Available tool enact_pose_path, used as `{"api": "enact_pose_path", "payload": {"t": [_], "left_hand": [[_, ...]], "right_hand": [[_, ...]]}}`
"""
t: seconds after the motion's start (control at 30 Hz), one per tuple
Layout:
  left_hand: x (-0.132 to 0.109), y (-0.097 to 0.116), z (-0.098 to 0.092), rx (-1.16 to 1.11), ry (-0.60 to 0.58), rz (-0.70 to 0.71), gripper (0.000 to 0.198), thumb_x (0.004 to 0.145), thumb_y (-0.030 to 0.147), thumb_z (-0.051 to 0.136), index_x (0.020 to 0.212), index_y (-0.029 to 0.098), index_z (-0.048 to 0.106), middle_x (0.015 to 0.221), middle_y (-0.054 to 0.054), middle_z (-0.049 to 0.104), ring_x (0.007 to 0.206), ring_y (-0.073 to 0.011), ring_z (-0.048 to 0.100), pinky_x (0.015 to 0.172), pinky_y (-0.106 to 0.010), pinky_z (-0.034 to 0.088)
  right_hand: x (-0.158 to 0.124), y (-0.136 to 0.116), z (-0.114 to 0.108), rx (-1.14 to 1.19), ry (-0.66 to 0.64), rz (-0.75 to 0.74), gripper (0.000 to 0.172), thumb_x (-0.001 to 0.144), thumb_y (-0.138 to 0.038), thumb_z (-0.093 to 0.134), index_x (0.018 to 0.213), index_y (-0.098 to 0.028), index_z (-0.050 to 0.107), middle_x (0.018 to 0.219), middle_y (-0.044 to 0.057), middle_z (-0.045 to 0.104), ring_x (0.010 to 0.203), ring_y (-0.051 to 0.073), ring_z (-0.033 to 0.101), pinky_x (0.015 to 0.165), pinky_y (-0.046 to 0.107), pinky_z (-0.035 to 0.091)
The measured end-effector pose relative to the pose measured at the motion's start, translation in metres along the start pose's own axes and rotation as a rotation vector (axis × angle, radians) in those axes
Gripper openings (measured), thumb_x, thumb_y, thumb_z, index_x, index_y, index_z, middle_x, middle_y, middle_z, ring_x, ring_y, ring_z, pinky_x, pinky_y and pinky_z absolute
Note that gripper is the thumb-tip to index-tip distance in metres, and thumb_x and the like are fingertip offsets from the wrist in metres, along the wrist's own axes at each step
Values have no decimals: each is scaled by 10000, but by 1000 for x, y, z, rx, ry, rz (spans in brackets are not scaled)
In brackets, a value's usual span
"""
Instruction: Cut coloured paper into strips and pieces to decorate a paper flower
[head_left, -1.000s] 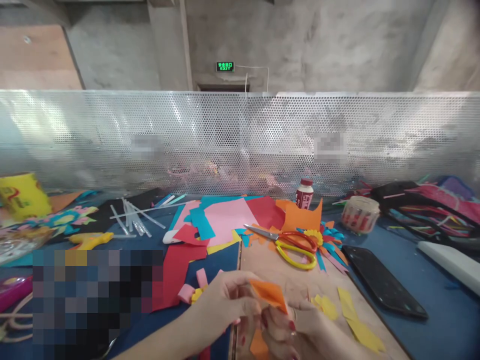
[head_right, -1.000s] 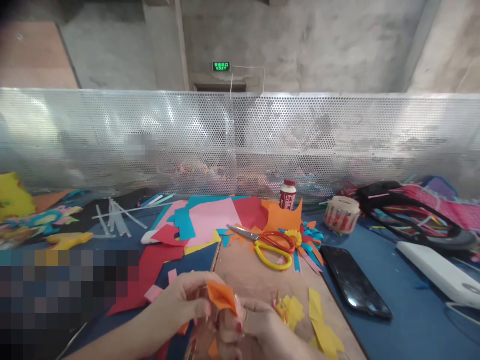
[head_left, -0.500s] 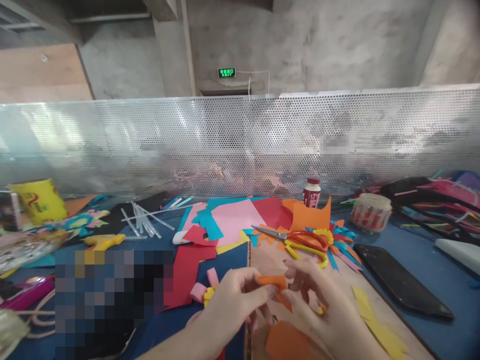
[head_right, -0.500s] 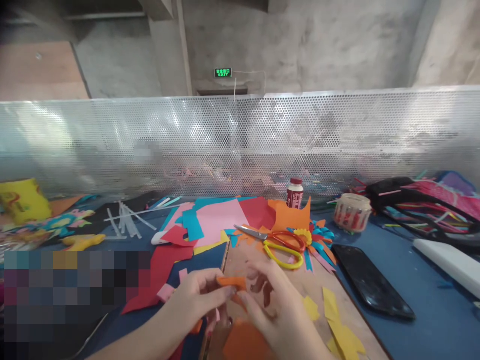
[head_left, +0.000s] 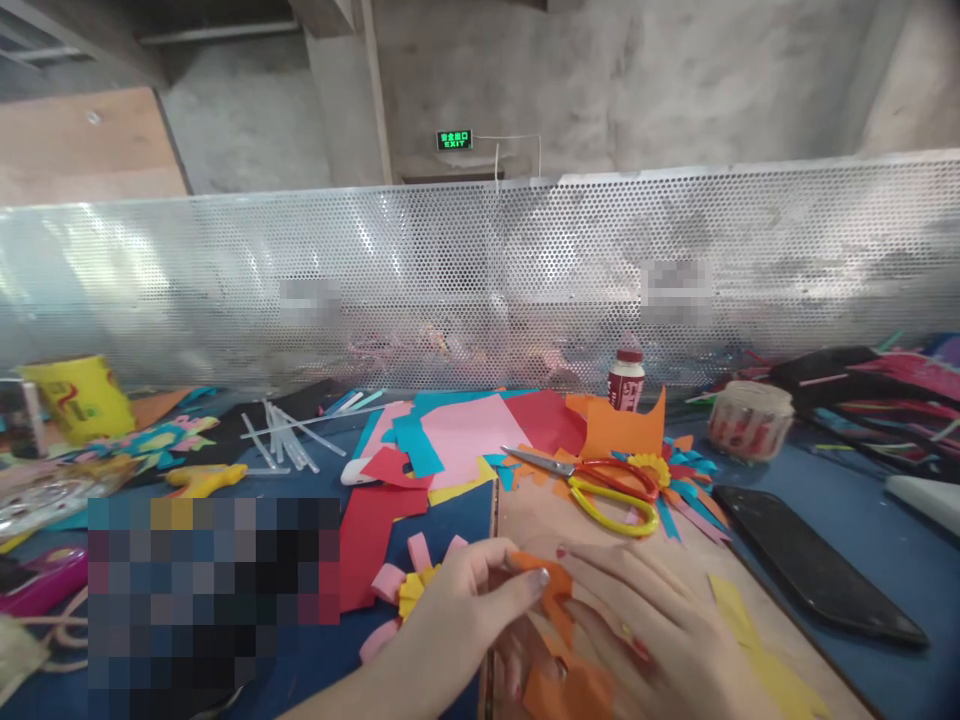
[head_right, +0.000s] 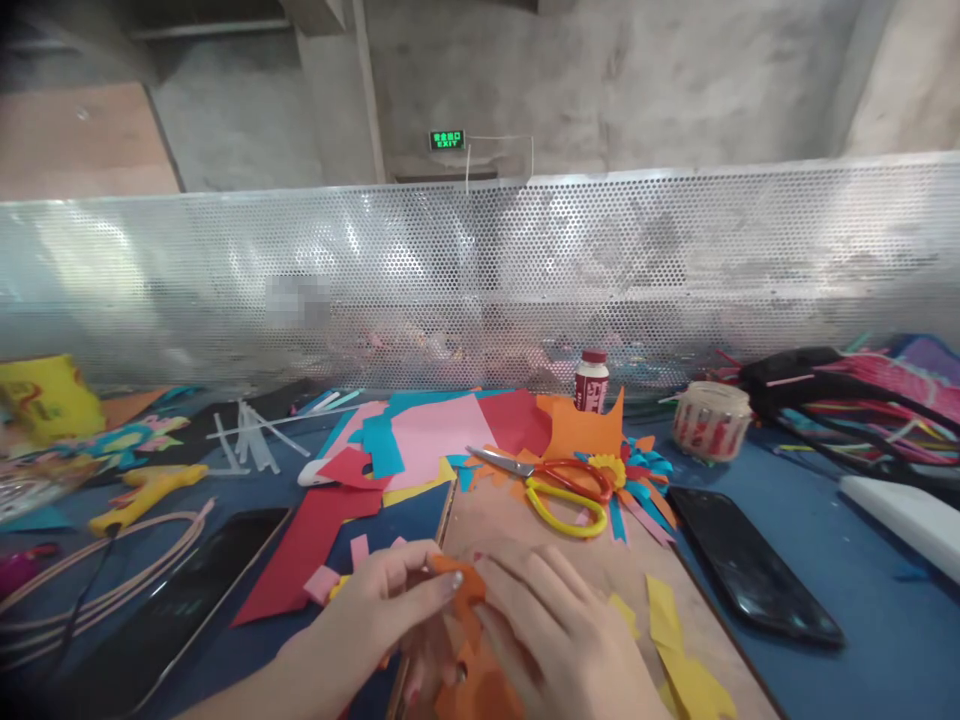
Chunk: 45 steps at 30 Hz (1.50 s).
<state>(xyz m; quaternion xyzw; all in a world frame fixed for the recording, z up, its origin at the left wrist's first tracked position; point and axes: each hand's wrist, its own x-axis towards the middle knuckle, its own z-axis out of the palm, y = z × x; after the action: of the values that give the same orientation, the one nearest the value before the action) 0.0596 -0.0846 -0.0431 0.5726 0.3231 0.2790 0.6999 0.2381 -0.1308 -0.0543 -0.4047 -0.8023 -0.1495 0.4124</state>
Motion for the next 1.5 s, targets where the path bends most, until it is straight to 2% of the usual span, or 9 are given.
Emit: {"api": "enact_pose_path", "payload": {"t": [0.13,0.3,0.4,0.53,0.67,0.9,1.03,1.2,1.5], "left_hand": [[-1,2,2,83,36,3,248,812,411,488,779,165,480,483,3,624,289,-58,442,298,-143,274],[-2,5,2,203,90,22,219,817,382,482,771,167,479,359,91,454,266,-34,330,292,-142,182],[-1,5,1,237,110,20,206,819,369,478,764,170,471,361,96,445,265,-28,298,294,-146,164],[-1,5,1,235,103,-2,209,829,374,466,773,173,464,392,84,486,272,-26,283,299,-147,179],[0,2,-1,227,105,11,228,826,395,483,766,175,472,443,69,508,322,-38,370,315,-144,210],[-1,-1,-4,268,111,36,258,834,418,477,782,167,495,468,54,531,332,-37,358,327,-156,195],[-2,1,-3,273,117,46,251,837,407,479,776,165,502,476,54,539,341,-33,355,340,-159,197],[-2,2,-3,294,119,29,245,839,396,474,779,160,500,467,53,548,326,-32,322,344,-169,182],[-4,10,2,206,112,6,200,830,346,489,779,153,485,458,76,515,316,-24,327,353,-166,191]], "right_hand": [[2,-3,0,-55,-52,-49,164,797,-154,519,881,-222,642,925,66,705,748,212,667,573,310,565],[6,-4,-2,148,-70,135,159,789,-152,537,895,-226,630,838,47,693,703,160,644,615,257,548],[4,-5,2,360,-156,388,143,791,-224,536,889,-233,641,807,40,687,586,136,608,539,249,523],[1,-6,9,731,-235,818,174,788,-306,525,869,-214,649,756,35,673,625,143,607,526,239,490],[5,-4,7,914,-323,985,165,766,-290,576,866,-182,652,769,32,663,535,89,540,479,199,427],[9,-4,4,1001,-349,1026,229,748,-343,626,879,-156,636,733,25,629,534,73,487,502,203,394],[9,-4,4,936,-358,990,178,749,-304,624,859,-165,641,685,-4,589,553,77,481,532,209,386],[6,-7,9,946,-373,940,159,722,-248,627,868,-188,626,726,-9,595,643,102,512,591,221,399],[1,-6,19,969,-384,1006,199,666,-205,607,863,-174,611,695,-8,587,630,116,538,537,220,388]]}}
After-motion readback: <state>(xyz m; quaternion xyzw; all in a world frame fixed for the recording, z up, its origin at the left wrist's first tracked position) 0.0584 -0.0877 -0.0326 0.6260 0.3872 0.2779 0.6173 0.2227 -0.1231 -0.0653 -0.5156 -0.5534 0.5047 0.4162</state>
